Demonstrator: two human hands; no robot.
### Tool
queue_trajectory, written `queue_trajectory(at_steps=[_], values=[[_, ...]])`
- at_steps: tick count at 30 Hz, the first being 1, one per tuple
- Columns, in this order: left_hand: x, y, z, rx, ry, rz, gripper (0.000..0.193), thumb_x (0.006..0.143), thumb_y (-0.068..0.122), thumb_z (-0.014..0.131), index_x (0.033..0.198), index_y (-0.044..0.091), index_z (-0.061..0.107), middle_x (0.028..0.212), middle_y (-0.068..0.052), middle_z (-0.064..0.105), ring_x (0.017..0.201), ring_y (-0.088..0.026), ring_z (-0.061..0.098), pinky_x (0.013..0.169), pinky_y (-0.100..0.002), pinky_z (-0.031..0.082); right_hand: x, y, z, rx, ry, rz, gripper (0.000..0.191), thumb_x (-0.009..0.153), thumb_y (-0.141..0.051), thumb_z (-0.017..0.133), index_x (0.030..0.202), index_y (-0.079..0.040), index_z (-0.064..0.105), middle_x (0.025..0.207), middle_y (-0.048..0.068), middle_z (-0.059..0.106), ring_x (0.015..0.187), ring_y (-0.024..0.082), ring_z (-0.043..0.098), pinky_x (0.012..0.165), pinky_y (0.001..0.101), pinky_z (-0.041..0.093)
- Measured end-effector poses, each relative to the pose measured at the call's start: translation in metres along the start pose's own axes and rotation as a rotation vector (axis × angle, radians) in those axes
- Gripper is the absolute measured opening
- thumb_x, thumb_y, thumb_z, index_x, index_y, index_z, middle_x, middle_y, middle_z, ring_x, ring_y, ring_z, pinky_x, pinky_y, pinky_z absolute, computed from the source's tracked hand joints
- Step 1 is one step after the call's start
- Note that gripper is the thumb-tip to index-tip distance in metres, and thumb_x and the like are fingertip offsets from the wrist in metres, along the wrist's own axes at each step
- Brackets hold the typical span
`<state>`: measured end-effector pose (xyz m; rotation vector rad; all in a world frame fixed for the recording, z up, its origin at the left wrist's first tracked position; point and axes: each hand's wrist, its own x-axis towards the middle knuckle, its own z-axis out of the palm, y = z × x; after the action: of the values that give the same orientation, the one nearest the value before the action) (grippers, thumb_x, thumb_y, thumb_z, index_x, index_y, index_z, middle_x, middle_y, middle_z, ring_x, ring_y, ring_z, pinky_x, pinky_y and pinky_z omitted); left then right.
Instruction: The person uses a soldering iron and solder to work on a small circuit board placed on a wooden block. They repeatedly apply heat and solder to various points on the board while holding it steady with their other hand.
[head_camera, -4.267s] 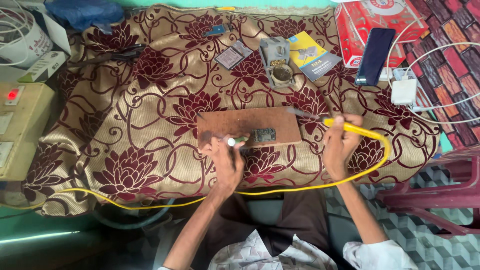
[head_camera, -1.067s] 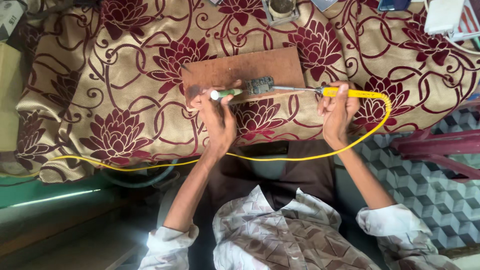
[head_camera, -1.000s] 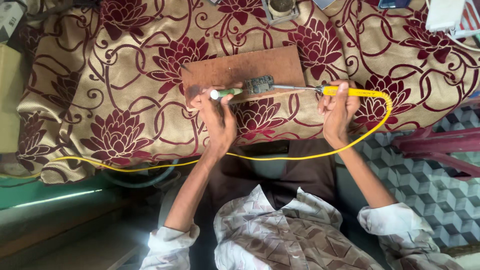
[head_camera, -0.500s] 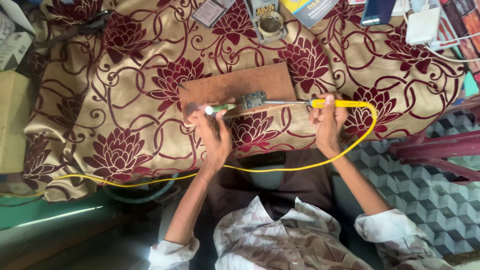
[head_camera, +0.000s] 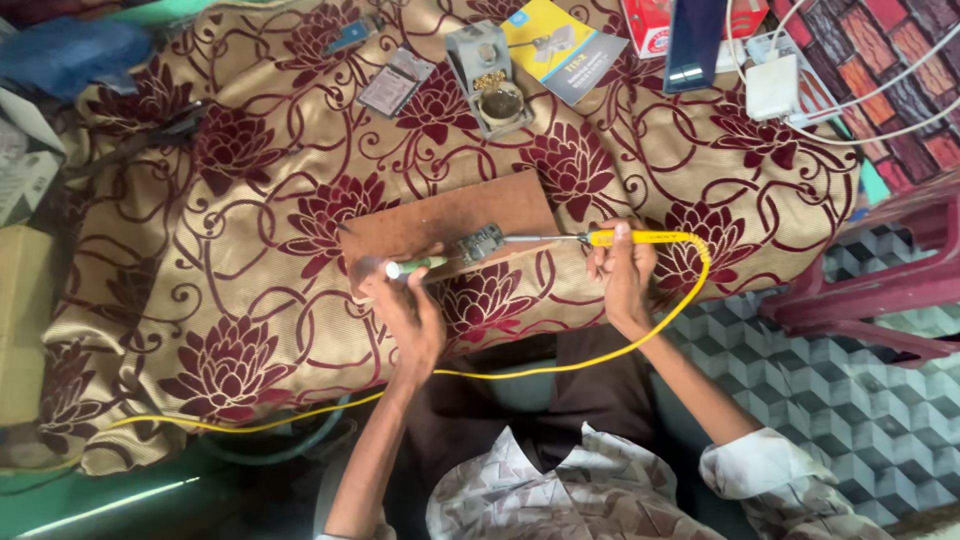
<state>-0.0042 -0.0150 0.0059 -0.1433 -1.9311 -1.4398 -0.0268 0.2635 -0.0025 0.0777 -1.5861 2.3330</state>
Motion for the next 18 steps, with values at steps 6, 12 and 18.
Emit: queue_trajectory(at_steps=[6, 12, 18], values=[[0.0010, 0.0092, -0.0011, -0.156, -0.100, 0.023, 0.034, 0.106, -0.009, 0.045, 0.138, -0.001, 0.035, 0.126, -0.023, 0.064, 0.119, -0.030, 0.067, 0.102, -0.038, 0.052, 0.0022, -0.0046, 0.0008, -0.022, -0.003, 0.041, 0.031, 0.113, -0.029, 0.044, 0.110, 0.000, 0.053, 0.070, 0.002, 0.046, 0.053, 0.011, 0.047, 0.048, 0.0252, 0.036], [0.0015, 0.0080, 0.0009, -0.014, -0.071, 0.022, 0.032, 0.105, -0.011, 0.050, 0.133, 0.001, 0.042, 0.120, -0.021, 0.070, 0.108, -0.027, 0.069, 0.096, -0.036, 0.051, 0.0028, -0.0051, -0.0020, -0.009, -0.020, 0.052, 0.032, 0.114, -0.030, 0.044, 0.108, 0.000, 0.054, 0.070, 0.003, 0.048, 0.054, 0.012, 0.048, 0.048, 0.0259, 0.037], [-0.0028, 0.0055, 0.0010, -0.051, -0.035, 0.013, 0.033, 0.104, -0.011, 0.049, 0.134, -0.002, 0.038, 0.123, -0.022, 0.064, 0.110, -0.029, 0.065, 0.101, -0.036, 0.049, 0.0024, 0.0030, -0.0038, 0.009, 0.019, 0.057, 0.030, 0.113, -0.030, 0.044, 0.112, -0.001, 0.054, 0.071, 0.003, 0.049, 0.054, 0.012, 0.050, 0.048, 0.0256, 0.037]])
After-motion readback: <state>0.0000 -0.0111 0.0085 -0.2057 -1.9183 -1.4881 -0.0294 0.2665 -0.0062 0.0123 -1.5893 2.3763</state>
